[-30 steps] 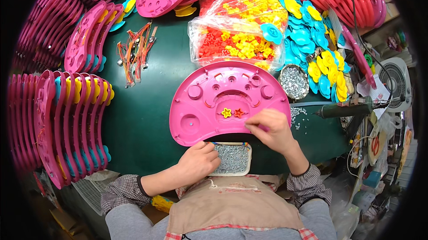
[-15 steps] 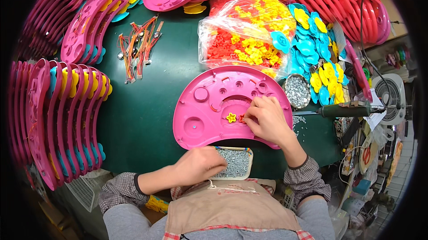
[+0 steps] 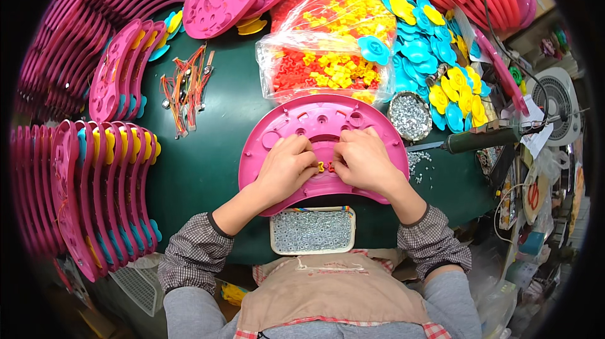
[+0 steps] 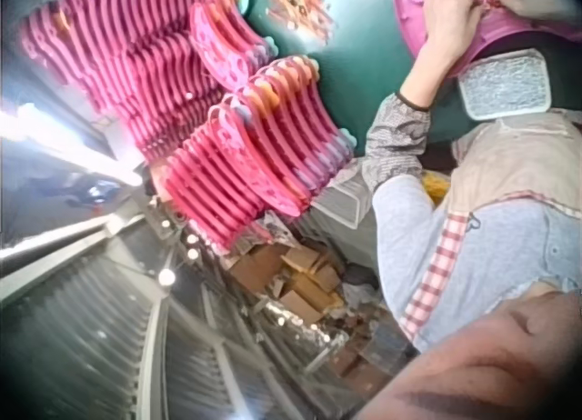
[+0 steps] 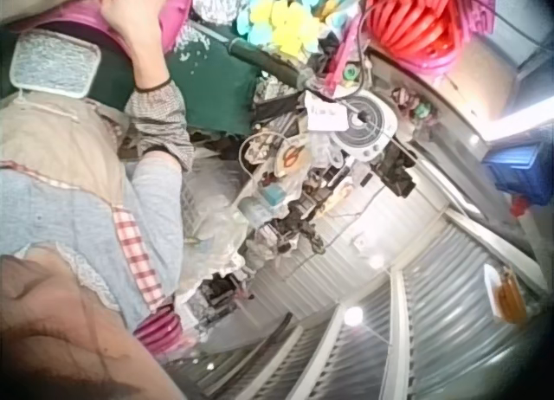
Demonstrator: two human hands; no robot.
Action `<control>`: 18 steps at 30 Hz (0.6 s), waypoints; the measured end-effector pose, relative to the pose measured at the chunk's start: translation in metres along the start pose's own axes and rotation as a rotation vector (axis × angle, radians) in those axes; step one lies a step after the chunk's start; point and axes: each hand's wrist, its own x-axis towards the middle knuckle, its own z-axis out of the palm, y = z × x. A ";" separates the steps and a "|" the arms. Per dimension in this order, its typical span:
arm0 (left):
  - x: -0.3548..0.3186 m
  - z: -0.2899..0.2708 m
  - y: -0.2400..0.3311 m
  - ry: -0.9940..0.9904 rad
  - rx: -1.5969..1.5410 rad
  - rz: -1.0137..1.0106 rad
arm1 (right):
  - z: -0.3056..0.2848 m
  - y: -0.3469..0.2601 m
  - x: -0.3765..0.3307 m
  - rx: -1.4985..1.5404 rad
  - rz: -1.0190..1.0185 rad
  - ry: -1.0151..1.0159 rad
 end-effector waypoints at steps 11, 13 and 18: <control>0.007 -0.008 0.008 -0.107 -0.016 -0.107 | 0.005 0.005 -0.006 0.065 -0.029 0.076; 0.008 -0.009 0.009 -0.121 -0.010 -0.107 | 0.005 0.004 -0.008 0.107 -0.036 0.109; 0.009 -0.009 0.011 -0.124 -0.004 -0.117 | 0.008 0.001 -0.022 0.270 -0.005 0.189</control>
